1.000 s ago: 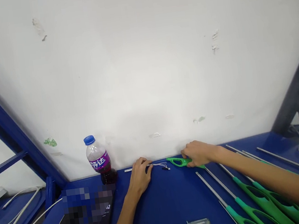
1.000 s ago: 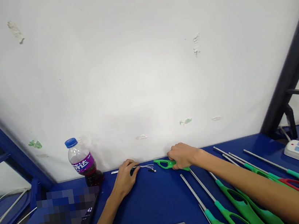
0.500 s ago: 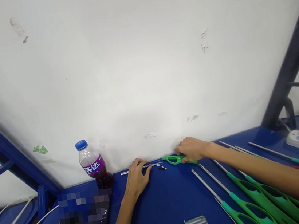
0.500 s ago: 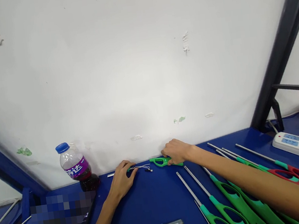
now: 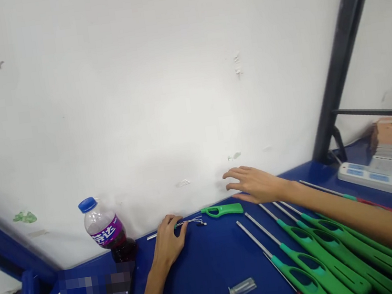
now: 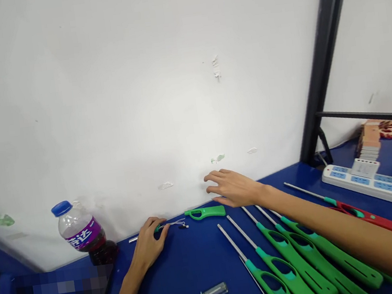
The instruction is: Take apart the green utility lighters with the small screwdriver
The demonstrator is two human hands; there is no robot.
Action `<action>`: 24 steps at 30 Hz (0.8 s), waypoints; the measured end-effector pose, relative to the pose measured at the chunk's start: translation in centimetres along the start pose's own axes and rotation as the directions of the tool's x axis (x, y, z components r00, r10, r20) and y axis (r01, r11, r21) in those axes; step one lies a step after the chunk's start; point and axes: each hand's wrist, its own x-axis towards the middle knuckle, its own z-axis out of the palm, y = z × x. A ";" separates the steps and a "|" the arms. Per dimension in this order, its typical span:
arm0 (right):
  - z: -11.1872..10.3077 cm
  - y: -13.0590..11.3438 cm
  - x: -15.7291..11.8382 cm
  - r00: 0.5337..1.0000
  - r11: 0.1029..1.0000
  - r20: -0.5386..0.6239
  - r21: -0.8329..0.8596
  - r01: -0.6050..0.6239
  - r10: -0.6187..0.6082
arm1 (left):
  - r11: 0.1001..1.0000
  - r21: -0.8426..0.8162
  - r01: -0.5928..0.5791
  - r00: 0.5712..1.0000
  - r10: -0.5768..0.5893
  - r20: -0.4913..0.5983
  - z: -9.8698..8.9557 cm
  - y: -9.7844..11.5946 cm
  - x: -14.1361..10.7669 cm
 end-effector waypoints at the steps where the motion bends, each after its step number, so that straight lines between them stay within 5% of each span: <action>1: -0.4 0.3 -1.2 1.000 1.000 -0.029 -0.013 -0.005 0.005 | 1.000 0.001 -0.003 1.000 0.003 -0.001 0.0 -0.1 0.0; 14: -1.3 6.7 -19.1 0.979 0.967 -0.204 -0.244 -0.067 0.017 | 0.991 0.105 -0.084 0.987 0.097 -0.131 0.1 -0.7 0.2; 19: -0.4 7.5 -22.7 0.963 0.949 -0.270 -0.308 -0.069 -0.018 | 0.977 0.172 -0.124 0.954 0.165 -0.251 -0.1 -1.2 0.0; 24: -0.2 6.8 -23.4 0.941 0.939 -0.314 -0.343 0.009 -0.124 | 0.966 0.215 -0.147 0.906 0.219 -0.363 -0.4 -1.3 -0.4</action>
